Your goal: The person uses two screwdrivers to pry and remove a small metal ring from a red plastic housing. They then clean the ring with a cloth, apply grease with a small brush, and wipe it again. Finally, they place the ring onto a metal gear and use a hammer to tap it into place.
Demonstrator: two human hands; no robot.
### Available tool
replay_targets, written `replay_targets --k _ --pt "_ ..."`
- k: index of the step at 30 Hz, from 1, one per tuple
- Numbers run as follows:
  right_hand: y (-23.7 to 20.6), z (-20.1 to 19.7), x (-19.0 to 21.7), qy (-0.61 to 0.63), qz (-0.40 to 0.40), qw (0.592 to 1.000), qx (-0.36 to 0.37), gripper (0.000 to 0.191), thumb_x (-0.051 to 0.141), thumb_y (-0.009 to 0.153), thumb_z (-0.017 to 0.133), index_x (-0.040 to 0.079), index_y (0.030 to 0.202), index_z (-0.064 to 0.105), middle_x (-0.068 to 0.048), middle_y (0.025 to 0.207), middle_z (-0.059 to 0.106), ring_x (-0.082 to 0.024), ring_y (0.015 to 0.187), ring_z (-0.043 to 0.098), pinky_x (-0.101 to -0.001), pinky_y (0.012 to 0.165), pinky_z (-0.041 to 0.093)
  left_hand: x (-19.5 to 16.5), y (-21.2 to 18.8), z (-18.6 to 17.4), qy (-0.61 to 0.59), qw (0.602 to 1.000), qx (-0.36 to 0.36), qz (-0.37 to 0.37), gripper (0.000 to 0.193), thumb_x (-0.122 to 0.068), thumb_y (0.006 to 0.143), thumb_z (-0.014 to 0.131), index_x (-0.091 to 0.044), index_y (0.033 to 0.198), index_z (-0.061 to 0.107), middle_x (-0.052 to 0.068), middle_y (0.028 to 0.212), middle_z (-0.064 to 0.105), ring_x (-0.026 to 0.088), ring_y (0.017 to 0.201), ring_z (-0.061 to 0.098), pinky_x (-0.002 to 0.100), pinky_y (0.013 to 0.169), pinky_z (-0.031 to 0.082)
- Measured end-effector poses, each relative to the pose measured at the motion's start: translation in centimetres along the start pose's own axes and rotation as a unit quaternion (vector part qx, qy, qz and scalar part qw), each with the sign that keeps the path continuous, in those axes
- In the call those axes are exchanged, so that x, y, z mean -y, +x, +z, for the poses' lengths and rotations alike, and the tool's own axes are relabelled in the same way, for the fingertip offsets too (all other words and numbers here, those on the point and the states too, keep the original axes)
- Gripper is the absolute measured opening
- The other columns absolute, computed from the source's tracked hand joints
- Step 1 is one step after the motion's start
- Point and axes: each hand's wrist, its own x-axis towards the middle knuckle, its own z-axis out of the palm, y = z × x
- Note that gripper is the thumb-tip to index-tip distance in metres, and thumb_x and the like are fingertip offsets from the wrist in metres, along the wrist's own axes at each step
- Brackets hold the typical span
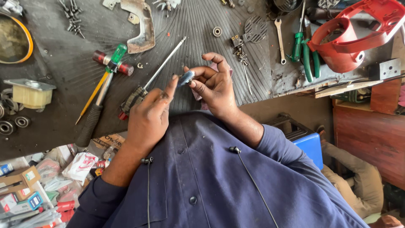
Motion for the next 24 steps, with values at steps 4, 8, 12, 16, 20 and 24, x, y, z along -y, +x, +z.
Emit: replay_targets --k 4,8,12,16,20,24 --pt "0.2 -0.1 -0.2 -0.013 -0.009 1.000 0.000 0.060 -0.005 0.103 0.069 0.009 0.146 0.030 -0.017 0.122 0.067 -0.023 0.130 0.064 -0.0348 0.117 0.049 -0.1 0.0 0.1 0.009 1.000 0.004 0.004 0.059 0.001 0.094 0.062 -0.018 0.150 0.057 0.008 0.084 0.056 0.029 0.068 0.062 0.043 0.065 0.052" --pt "0.3 0.0 -0.1 -0.019 -0.047 0.998 0.032 0.057 -0.005 0.104 0.066 0.010 0.147 0.031 -0.016 0.123 0.068 -0.023 0.121 0.068 -0.0347 0.131 0.045 0.1 -0.2 0.2 0.022 1.000 -0.008 0.007 0.061 0.001 0.094 0.061 -0.018 0.151 0.056 0.009 0.085 0.056 0.030 0.070 0.063 0.044 0.067 0.052" --pt "0.2 0.3 0.3 -0.020 0.043 0.998 -0.033 0.064 -0.008 0.098 0.069 0.008 0.145 0.029 -0.015 0.117 0.067 -0.023 0.112 0.065 -0.0385 0.096 0.048 0.8 -0.5 0.7 -0.002 0.999 -0.007 -0.037 0.054 -0.003 0.100 0.062 -0.015 0.152 0.057 0.009 0.088 0.060 0.027 0.075 0.065 0.039 0.069 0.052" --pt "0.1 0.9 0.6 -0.154 -0.075 0.985 0.018 0.063 -0.009 0.100 0.069 0.012 0.146 0.030 -0.014 0.115 0.068 -0.028 0.120 0.065 -0.0486 0.118 0.033 1.4 -0.6 1.9 -0.280 0.949 -0.011 -0.146 0.054 -0.014 0.108 0.065 -0.008 0.158 0.047 0.003 0.091 0.066 0.010 0.080 0.064 0.027 0.076 0.052" --pt "0.0 1.5 0.9 -0.312 -0.182 0.928 0.090 0.066 -0.007 0.096 0.076 0.015 0.141 0.032 -0.011 0.119 0.070 -0.032 0.134 0.063 -0.0523 0.131 0.028 1.9 -0.2 2.7 -0.440 0.879 -0.039 -0.177 0.059 -0.015 0.107 0.073 -0.003 0.157 0.045 0.003 0.108 0.072 0.008 0.094 0.062 0.023 0.083 0.048" --pt "-0.1 1.6 1.2 -0.260 -0.183 0.943 0.102 0.070 -0.004 0.097 0.075 0.014 0.147 0.029 -0.010 0.120 0.067 -0.028 0.135 0.059 -0.0512 0.131 0.027 2.1 0.4 2.8 -0.548 0.791 -0.010 -0.274 0.066 -0.014 0.097 0.073 -0.005 0.155 0.042 0.002 0.095 0.071 0.004 0.066 0.047 0.020 0.054 0.034"
